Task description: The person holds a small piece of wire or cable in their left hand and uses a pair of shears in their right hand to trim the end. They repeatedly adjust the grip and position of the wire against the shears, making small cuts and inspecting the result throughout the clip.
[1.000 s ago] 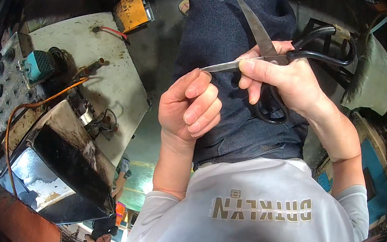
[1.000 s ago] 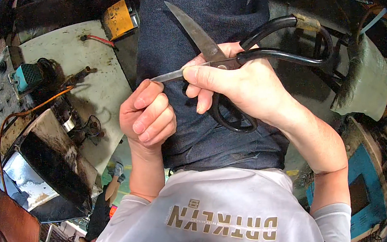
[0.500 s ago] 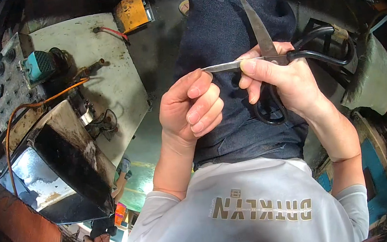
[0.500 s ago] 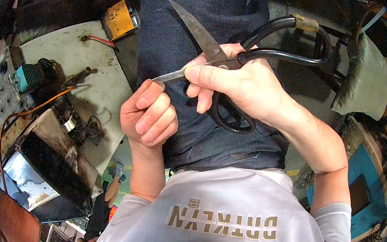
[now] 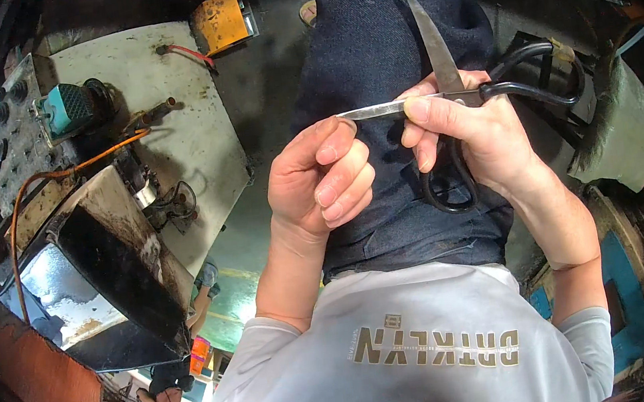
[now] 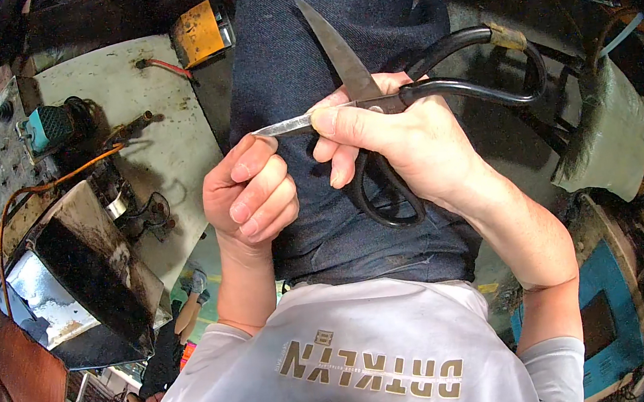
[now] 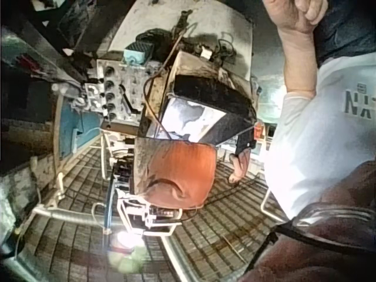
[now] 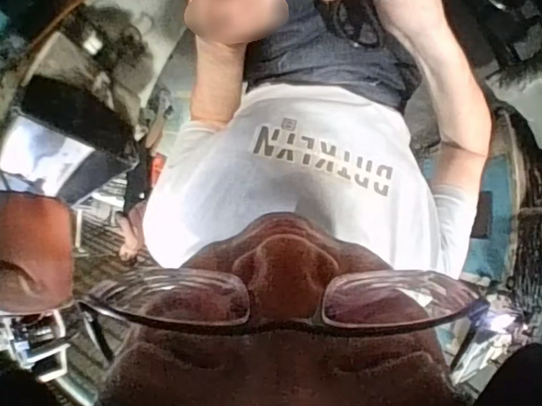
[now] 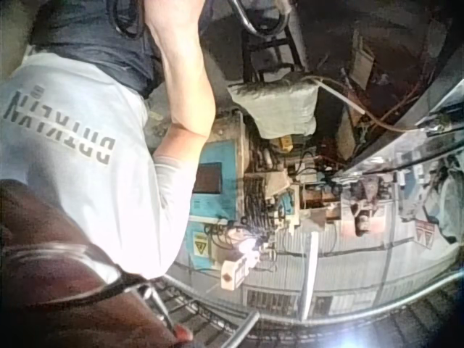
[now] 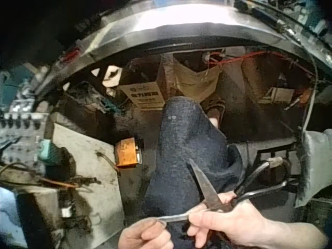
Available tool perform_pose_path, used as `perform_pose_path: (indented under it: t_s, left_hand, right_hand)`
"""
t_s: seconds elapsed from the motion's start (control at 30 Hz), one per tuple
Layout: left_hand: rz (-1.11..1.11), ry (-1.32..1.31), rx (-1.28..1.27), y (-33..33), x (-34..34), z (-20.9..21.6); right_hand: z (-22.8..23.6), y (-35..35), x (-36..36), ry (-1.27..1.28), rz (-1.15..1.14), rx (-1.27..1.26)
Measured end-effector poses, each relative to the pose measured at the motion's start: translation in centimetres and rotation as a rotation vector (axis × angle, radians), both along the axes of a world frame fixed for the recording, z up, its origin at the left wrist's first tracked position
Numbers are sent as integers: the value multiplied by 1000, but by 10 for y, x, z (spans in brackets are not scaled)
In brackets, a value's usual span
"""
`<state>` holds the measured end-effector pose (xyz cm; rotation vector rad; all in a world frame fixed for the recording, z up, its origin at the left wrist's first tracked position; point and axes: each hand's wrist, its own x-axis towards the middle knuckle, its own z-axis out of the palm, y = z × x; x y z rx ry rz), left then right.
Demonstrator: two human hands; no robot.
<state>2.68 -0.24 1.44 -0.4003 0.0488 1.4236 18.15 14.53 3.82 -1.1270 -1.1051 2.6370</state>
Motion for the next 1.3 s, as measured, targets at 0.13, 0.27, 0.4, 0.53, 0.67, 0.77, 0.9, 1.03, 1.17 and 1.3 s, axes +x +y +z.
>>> perform_pose_path:
  t_s: [0.13, 0.27, 0.4, 0.53, 0.67, 0.77, 0.9, 1.03, 1.17, 1.3]
  left_hand:
    - [0, -18, 42, -2, 0, -3]
    - [13, -17, 44, -2, 2, -3]
    - [2, 6, 46, -1, 2, -3]
    - [1, 35, 39, -2, 1, -4]
    - [3, 45, 41, -3, 2, -5]
    - [-2, 44, 43, -2, 2, -5]
    - [-3, 48, 44, -1, 1, -4]
    - [-10, 49, 37, -2, 1, -3]
    - [-9, 64, 46, -3, 2, -5]
    - [10, 83, 61, -3, 4, -5]
  right_hand:
    - [-1, 0, 0, 20, 0, 5]
    - [-1, 1, 0, 2, 13, 7]
    - [0, 2, 0, -3, 22, -5]
    - [1, 4, -1, 8, 20, 3]
    - [-1, 3, -1, 12, 15, 3]
    - [-1, 1, 0, 29, -6, -11]
    - [-2, 0, 1, 30, -8, -3]
    - [-3, 0, 0, 41, -11, -10]
    - [-4, 0, 1, 37, -12, -13]
    - [-2, 2, 1, 23, 13, 6]
